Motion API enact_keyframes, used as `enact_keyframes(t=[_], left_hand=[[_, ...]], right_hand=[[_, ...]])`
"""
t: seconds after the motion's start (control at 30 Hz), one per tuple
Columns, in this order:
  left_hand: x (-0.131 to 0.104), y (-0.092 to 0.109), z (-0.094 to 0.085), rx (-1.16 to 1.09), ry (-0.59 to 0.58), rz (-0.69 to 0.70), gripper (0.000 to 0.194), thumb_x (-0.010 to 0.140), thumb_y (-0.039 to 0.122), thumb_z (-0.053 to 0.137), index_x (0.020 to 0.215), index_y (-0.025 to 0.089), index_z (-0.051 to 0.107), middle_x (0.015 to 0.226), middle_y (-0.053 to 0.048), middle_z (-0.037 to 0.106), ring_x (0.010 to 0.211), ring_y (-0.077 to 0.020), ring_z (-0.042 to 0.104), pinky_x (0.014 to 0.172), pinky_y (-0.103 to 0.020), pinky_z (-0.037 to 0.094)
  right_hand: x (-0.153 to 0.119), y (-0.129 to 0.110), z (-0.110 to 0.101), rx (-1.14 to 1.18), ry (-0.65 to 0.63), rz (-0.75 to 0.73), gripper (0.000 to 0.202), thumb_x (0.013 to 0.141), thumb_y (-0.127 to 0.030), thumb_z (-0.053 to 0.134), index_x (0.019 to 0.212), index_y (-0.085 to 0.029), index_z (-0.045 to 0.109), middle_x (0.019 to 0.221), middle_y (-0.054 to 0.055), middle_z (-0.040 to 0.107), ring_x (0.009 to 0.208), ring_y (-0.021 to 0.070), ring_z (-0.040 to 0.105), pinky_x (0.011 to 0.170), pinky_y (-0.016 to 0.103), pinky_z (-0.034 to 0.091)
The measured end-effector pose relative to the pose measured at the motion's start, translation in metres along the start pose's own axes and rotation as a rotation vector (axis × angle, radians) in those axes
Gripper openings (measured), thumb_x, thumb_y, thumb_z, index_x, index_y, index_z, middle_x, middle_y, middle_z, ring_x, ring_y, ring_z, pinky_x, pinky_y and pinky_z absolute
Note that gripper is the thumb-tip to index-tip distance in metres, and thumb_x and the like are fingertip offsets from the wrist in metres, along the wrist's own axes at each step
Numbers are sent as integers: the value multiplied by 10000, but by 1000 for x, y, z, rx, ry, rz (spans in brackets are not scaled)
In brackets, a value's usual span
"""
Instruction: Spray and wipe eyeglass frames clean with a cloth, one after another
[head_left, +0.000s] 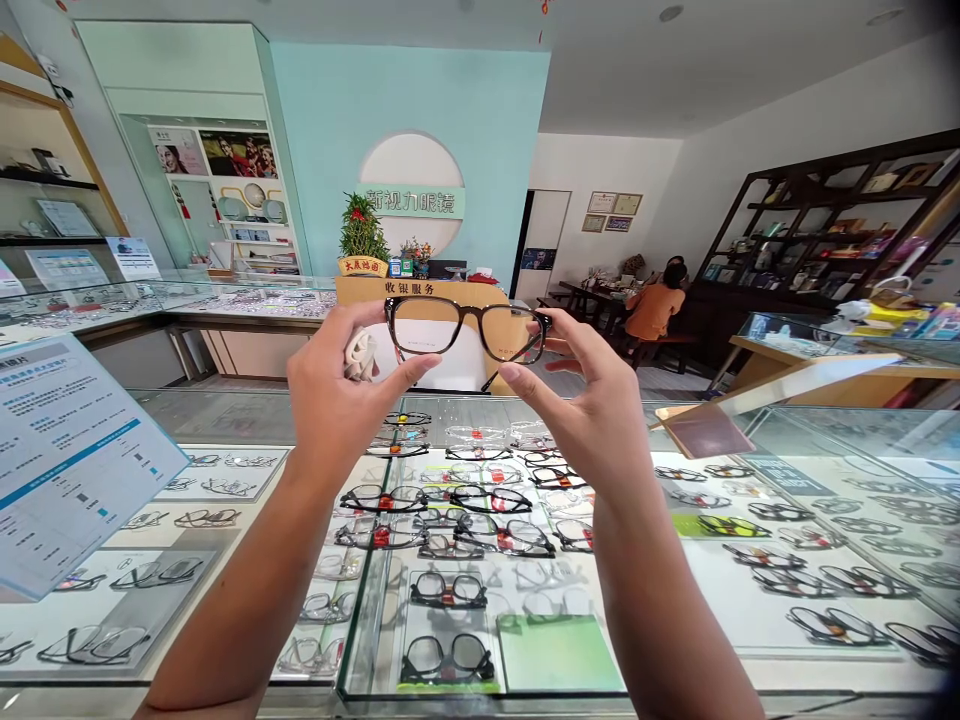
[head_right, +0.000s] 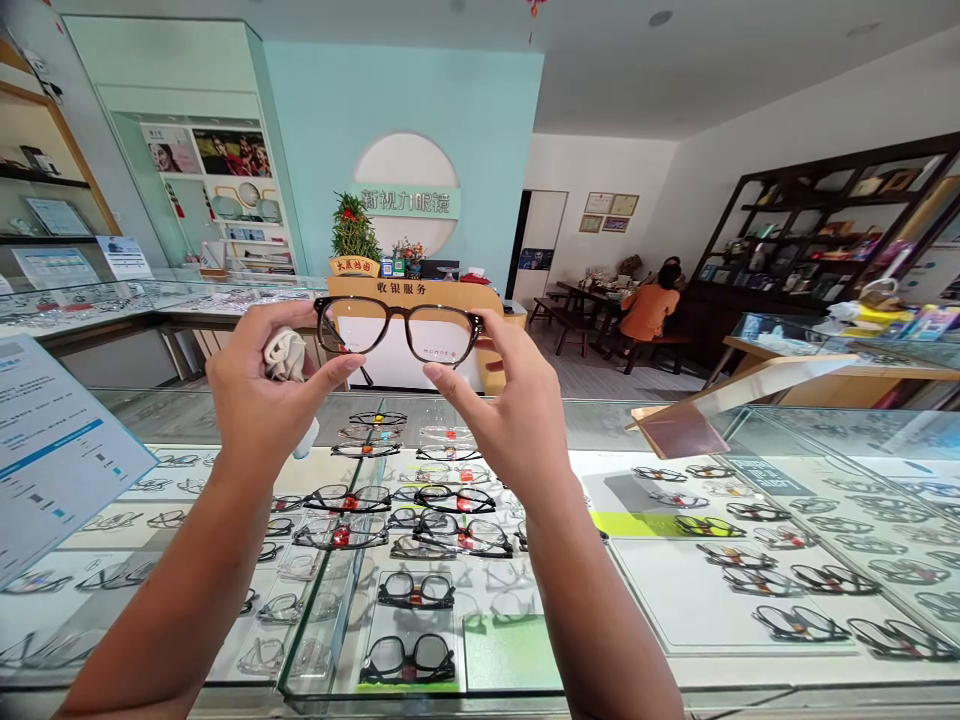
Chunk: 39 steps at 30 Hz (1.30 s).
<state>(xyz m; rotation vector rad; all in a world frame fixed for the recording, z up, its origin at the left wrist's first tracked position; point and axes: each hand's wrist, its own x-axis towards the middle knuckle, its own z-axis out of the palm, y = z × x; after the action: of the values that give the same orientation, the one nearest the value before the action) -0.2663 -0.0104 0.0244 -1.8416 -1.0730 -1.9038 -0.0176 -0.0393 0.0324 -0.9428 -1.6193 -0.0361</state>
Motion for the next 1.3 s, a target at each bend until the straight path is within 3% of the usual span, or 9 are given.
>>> enact_keyframes(t=[0.27,0.47,0.6,0.87,1.13,1.3], left_hand=[[4,-10,-5,-27,17,93,487,857,630,911,1208,307,814,1149,-34,854,1068,-282,809,953,-415,635],[3,-20,-5,-14,54,105,368,916,634,848,1134,340,822,1067,-19,850,964,-267,814,879,-461,666],[4,-20,-6,-37,56,146,367,914,627,851,1145,342,829,1088,-13,861,1019,-290,830,911,-502,677],[2,-26,0,41,134,98,234,968,499,779,1093,310,838,1012,-43,861,949,-277,829,855,-457,674],[0,-22,6,10,251,43,239,954,526,781,1022,297,779,917,-33,800,908,-271,783,853,-467,637],[0,-26,7,-24,259,42,257,941,539,781,1027,297,774,904,-42,803,855,-276,776,820,-470,630]], right_hand=[[2,0,-5,109,-29,95,561,920,-564,841,1411,-311,738,1366,99,801,1187,331,778,1064,572,641],[2,2,-7,143,-34,134,560,904,-554,863,1391,-301,751,1338,109,805,1151,318,786,1011,565,660],[1,1,-8,155,-30,152,576,889,-555,878,1387,-294,755,1343,111,807,1172,331,781,1052,587,640],[0,-2,-4,200,-66,192,589,873,-578,880,1362,-270,768,1343,119,816,1184,333,780,1047,583,639],[-2,-10,-2,236,-124,192,592,891,-571,870,1399,-287,760,1346,112,812,1172,313,775,1071,568,630],[-2,-11,-2,256,-143,206,641,885,-551,862,1450,-273,741,1333,118,813,1171,308,776,1074,562,625]])
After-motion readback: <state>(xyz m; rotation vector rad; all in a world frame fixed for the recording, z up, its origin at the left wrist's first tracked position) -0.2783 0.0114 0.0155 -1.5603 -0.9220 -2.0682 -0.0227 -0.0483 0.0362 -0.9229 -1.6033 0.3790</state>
